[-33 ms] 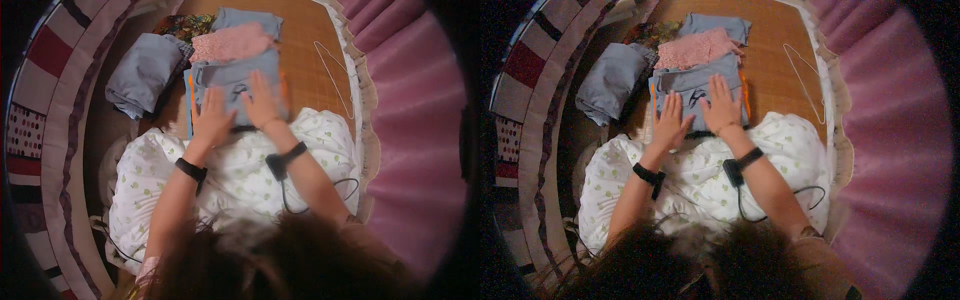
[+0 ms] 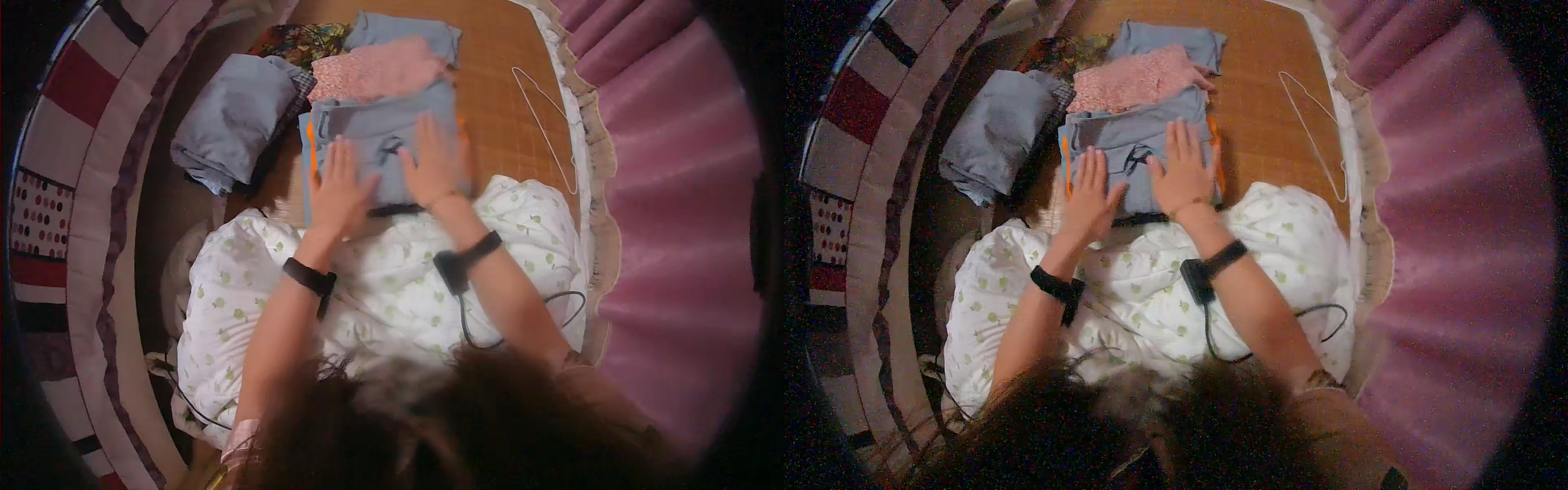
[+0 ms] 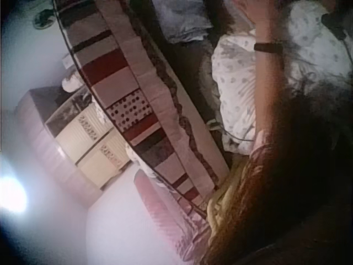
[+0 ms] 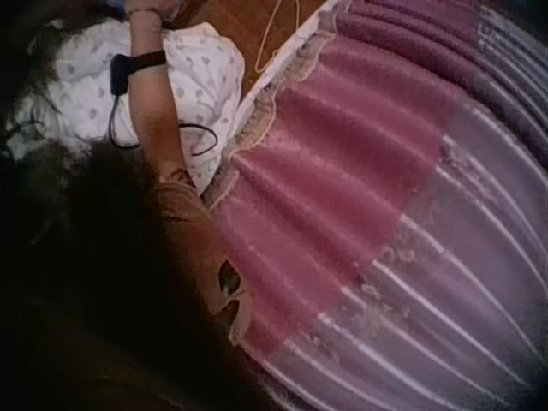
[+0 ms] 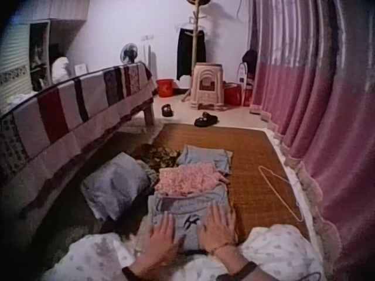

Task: Folding various pieces of clothing on the floor.

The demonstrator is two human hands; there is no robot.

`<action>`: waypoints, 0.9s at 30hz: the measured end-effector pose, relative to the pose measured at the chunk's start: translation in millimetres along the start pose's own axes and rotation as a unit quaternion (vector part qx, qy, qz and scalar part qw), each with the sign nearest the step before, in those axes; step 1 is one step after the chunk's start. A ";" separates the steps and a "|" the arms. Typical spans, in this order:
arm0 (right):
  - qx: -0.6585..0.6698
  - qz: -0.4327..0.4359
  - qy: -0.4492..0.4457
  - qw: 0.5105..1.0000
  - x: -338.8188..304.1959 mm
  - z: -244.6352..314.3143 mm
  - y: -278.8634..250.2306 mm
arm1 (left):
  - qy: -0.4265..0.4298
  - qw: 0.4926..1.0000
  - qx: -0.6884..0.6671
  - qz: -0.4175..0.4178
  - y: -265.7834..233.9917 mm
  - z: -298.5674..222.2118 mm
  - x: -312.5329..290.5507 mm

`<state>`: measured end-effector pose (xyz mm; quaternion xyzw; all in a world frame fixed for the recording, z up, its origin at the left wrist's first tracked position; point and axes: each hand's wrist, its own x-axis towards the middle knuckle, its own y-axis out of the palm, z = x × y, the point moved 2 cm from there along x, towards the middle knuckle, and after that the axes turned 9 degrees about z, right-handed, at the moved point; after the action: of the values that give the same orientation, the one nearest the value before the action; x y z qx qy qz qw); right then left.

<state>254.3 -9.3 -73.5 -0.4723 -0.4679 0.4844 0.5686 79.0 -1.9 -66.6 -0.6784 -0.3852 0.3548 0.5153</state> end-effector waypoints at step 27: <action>0.109 -0.150 0.004 0.983 35.2 -24.3 -22.7 | 0.064 0.991 -0.031 -0.115 -44.1 0.6 26.0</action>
<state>284.0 21.7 -51.3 -0.3342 -0.4758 0.4395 0.6847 83.3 29.0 -26.1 -0.6665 -0.4381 0.2366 0.5548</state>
